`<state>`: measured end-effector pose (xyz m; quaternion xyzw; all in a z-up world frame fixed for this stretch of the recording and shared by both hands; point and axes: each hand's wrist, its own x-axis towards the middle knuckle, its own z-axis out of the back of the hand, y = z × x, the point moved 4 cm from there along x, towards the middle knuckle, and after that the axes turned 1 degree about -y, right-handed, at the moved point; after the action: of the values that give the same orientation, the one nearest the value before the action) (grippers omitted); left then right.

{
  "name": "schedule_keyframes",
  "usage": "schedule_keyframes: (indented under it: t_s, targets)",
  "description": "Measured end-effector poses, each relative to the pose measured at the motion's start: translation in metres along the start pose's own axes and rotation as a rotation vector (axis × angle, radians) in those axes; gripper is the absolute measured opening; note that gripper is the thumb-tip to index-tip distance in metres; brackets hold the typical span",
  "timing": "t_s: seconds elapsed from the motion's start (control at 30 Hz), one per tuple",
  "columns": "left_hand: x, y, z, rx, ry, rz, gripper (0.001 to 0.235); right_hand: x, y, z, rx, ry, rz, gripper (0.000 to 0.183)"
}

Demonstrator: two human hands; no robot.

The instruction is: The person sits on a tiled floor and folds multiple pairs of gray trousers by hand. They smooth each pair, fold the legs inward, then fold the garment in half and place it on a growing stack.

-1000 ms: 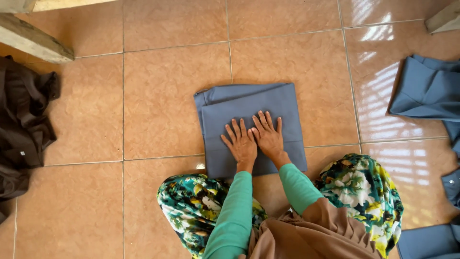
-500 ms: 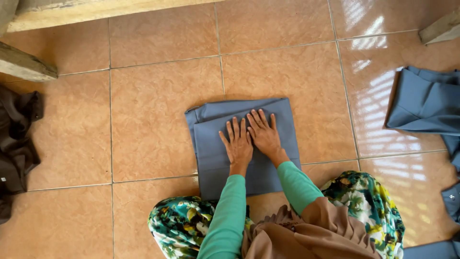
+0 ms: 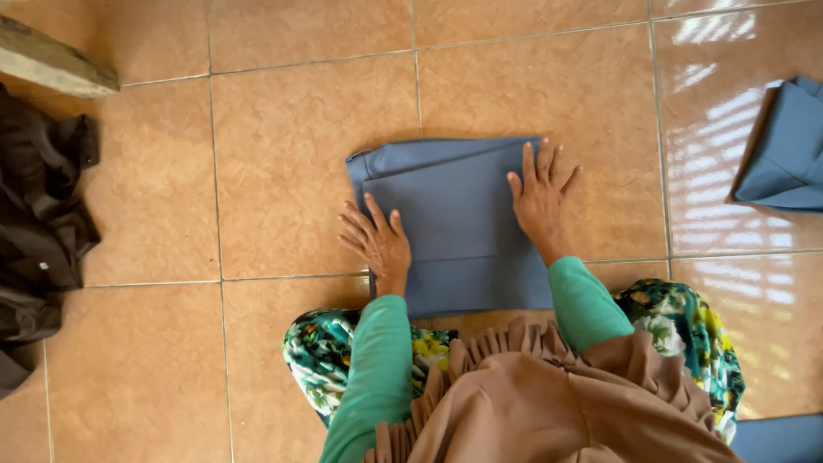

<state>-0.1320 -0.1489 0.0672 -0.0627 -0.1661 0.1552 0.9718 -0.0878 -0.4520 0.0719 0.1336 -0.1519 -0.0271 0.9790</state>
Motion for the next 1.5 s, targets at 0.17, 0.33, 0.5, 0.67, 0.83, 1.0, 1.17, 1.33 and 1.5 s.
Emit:
schedule_keyframes:
  t_s: [0.17, 0.33, 0.5, 0.67, 0.83, 1.0, 1.17, 1.33, 1.5]
  targets:
    - [-0.072, -0.025, 0.029, 0.091, -0.032, -0.180, 0.060, -0.093, 0.074, 0.011, 0.009, 0.017, 0.214, 0.055]
    - [-0.074, -0.002, 0.028, 0.112, -0.082, -0.123, 0.057, -0.124, 0.048, 0.027, -0.032, 0.037, 0.263, 0.057]
    - [-0.074, 0.045, -0.012, -0.165, 0.187, 0.142, 0.066, -0.115, 0.011, 0.037, -0.004, 0.136, 0.012, 0.055]
    - [-0.085, 0.053, -0.036, -0.268, 0.284, 0.251, 0.084, -0.139, 0.020, 0.061, 0.076, 0.355, -0.065, 0.084]
    - [-0.085, 0.061, -0.049, -0.664, 0.342, 0.454, 0.080, -0.188, 0.042, 0.080, 0.063, 0.729, 0.039, 0.120]
    - [-0.072, 0.061, -0.013, -0.765, 0.731, 0.588, 0.084, -0.185, 0.031, 0.075, -0.003, 0.815, 0.057, 0.135]
    - [-0.081, 0.015, 0.103, -1.165, 0.782, 0.872, 0.108, -0.185, 0.039, 0.086, -0.021, 0.776, 0.106, 0.126]
    - [-0.111, 0.000, 0.135, -1.863, 0.600, 1.218, 0.094, -0.192, 0.038, 0.072, -0.008, 0.619, 0.159, 0.091]
    - [-0.091, -0.012, 0.189, -2.020, 0.118, 1.136, 0.080, -0.205, 0.009, -0.019, 0.454, 0.654, 0.024, 0.066]
